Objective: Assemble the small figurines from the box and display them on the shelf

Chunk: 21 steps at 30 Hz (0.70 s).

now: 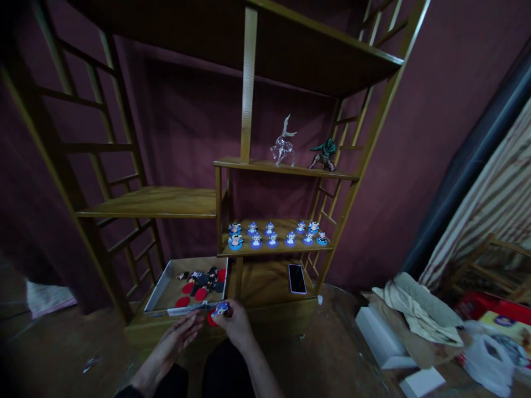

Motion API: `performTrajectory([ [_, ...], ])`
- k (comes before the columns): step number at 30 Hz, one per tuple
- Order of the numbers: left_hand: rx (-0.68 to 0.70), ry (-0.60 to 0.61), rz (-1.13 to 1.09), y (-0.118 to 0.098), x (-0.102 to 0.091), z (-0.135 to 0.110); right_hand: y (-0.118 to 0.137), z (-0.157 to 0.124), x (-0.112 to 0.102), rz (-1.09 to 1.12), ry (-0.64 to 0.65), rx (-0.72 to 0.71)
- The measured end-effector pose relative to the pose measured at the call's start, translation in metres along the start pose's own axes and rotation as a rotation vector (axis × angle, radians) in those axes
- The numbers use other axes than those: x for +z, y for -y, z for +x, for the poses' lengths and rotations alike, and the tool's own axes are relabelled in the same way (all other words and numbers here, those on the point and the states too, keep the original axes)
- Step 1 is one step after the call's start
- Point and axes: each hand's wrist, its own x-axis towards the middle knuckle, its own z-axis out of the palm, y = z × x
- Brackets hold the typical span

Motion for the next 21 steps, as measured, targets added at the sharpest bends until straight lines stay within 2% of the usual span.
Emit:
performTrajectory([
  [3, -0.012, -0.01, 0.013, -0.003, -0.001, 0.001, 0.06, 0.004, -0.046, -0.054, 0.012, -0.107],
  [5, -0.022, -0.012, 0.013, -0.004, -0.002, 0.002, 0.103, 0.017, -0.083, -0.1, -0.057, -0.206],
  [8, -0.034, -0.004, 0.014, -0.005, -0.003, 0.004, 0.157, 0.053, -0.142, -0.122, -0.205, -0.324],
  [10, -0.04, -0.006, 0.015, -0.005, -0.003, 0.005, 0.181, 0.083, -0.177, -0.199, -0.277, -0.379],
  [13, -0.046, -0.021, 0.013, -0.005, -0.002, 0.006, 0.197, 0.128, -0.217, -0.428, -0.366, -0.361],
  [15, -0.046, -0.023, 0.011, -0.006, -0.002, 0.007, 0.198, 0.153, -0.233, -0.632, -0.365, -0.304],
  [18, -0.049, -0.027, 0.008, -0.006, -0.002, 0.008, 0.193, 0.181, -0.242, -0.867, -0.331, -0.183],
  [21, -0.054, -0.049, 0.019, -0.006, -0.003, 0.01, 0.184, 0.201, -0.24, -1.068, -0.25, -0.048],
])
